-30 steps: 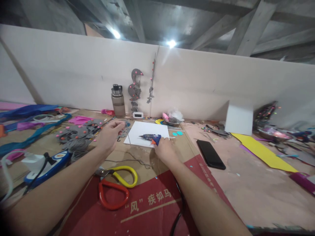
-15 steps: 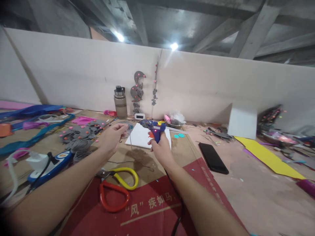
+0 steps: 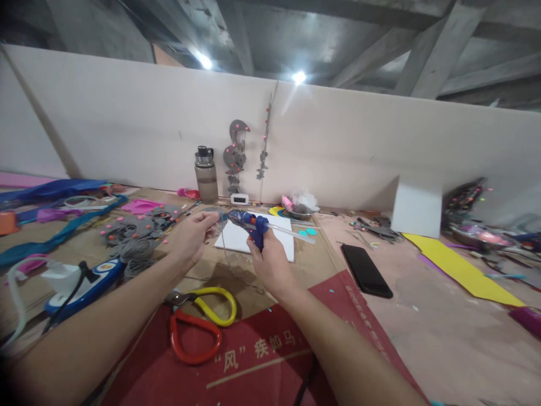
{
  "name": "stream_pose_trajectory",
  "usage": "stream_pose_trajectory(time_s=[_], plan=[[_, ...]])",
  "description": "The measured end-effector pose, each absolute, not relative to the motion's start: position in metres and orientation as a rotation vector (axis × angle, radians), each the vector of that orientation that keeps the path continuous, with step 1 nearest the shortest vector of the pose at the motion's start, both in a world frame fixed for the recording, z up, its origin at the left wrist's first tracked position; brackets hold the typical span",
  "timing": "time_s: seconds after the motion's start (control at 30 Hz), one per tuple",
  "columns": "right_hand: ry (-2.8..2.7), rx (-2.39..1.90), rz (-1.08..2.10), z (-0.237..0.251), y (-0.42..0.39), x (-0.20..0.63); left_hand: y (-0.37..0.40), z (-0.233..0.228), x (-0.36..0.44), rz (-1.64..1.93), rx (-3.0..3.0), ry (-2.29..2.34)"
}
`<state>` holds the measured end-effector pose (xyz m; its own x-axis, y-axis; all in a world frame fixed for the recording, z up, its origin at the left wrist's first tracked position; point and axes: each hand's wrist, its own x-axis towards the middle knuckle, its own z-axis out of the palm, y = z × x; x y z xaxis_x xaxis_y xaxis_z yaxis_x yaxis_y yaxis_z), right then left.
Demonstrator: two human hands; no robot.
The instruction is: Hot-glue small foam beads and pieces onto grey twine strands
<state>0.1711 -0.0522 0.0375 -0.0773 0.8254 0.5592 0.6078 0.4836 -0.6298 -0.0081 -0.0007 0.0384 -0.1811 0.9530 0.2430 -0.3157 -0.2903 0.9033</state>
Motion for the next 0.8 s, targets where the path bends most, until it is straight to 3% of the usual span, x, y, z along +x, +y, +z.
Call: stream_pose_trajectory(time_s=[0.8], plan=[[-1.822,-1.252,0.203,0.0348,-0.0563,0.1698,0.0001,0.0347,-0.0069,1.664,1.183,0.935]])
